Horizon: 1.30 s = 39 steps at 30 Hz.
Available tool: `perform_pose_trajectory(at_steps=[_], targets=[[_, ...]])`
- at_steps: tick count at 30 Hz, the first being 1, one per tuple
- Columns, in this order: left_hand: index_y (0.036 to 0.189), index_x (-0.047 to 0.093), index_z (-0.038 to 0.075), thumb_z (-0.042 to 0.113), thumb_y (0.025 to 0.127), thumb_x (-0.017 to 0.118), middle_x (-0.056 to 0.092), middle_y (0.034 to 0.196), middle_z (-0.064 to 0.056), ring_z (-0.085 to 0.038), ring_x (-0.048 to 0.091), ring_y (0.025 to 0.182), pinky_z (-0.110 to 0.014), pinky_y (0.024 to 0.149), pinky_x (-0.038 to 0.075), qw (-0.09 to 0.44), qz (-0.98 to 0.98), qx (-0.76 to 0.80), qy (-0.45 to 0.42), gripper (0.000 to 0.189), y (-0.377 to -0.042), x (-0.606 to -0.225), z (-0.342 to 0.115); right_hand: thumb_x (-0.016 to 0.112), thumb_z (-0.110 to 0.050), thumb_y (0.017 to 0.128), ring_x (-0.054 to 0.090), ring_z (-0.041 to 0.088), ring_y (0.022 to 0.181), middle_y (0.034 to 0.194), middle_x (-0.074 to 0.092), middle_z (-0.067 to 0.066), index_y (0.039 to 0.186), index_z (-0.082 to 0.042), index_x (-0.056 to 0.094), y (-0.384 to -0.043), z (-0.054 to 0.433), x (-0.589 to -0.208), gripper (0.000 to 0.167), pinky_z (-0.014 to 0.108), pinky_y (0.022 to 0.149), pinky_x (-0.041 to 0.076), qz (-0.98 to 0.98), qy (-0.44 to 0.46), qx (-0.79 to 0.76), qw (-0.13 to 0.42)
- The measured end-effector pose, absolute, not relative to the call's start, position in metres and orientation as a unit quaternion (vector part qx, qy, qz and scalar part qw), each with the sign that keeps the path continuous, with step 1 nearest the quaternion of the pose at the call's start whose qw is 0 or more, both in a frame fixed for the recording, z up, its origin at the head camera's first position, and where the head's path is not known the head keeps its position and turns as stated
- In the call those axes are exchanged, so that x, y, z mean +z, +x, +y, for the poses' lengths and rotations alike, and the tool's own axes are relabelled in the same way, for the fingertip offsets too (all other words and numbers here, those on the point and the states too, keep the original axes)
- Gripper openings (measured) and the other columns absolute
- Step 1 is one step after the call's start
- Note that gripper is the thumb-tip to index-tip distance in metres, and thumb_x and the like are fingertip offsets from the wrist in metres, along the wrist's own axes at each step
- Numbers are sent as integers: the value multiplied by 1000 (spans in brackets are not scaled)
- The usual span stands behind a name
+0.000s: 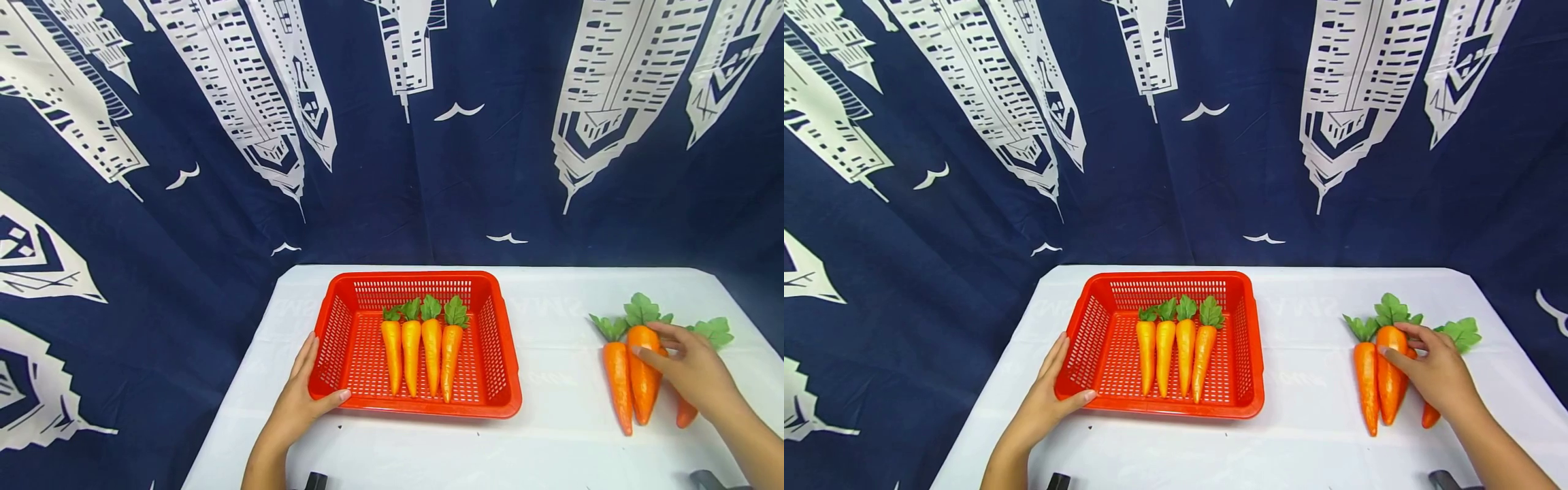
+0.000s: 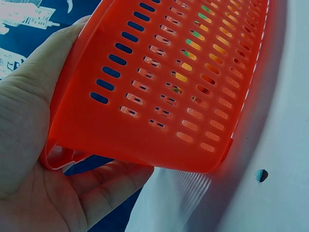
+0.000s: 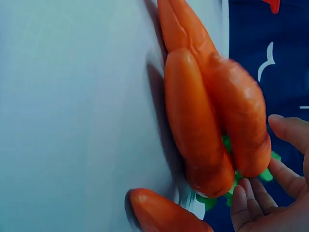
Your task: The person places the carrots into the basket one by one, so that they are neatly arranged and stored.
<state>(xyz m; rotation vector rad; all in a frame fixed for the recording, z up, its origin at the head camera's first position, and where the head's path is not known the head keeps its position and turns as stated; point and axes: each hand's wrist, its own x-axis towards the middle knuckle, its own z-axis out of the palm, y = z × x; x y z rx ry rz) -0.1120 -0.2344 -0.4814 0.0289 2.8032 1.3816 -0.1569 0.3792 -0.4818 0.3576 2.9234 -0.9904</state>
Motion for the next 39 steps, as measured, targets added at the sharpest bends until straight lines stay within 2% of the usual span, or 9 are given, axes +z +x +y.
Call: perform_pose_trajectory(at_steps=[6,11,16,25,29,39], targets=[[163,10,32,44,77,87,4,170,15,-32,19,156,-73,115,26,3,898,440,9,116,-112,-482,-234,67,-43,96,41,58,108,127,40,42,147,9,36,-158,378,-486,79,73,84,44,948,105,-301,11],[164,11,30,42,77,87,5,170,14,-31,20,156,-71,116,26,4,897,441,8,116,-112,-482,-234,64,-46,97,42,58,109,127,41,42,146,11,36,-159,379,-486,80,75,85,41,950,94,-297,21],[164,11,28,42,78,86,5,171,10,-32,19,156,-71,116,27,8,898,440,6,115,-113,-482,-234,65,-44,97,43,57,108,127,41,42,144,11,36,-160,380,-486,78,72,83,44,951,87,-297,19],[164,11,27,42,78,86,4,171,11,-33,20,156,-72,116,26,10,897,441,5,115,-112,-479,-234,68,-30,96,45,60,110,129,39,43,142,8,41,-160,378,-482,65,71,80,46,948,86,-305,16],[164,11,27,40,78,86,4,171,12,-32,20,156,-71,116,26,10,896,443,6,115,-112,-479,-234,68,-27,95,43,62,112,133,36,44,144,8,39,-160,378,-478,67,73,80,47,945,100,-312,20],[164,11,27,40,78,87,5,171,12,-33,22,155,-71,115,28,9,897,441,5,116,-112,-479,-234,65,-37,98,42,66,118,143,29,44,147,6,37,-161,368,-460,70,72,82,48,936,88,-342,15]])
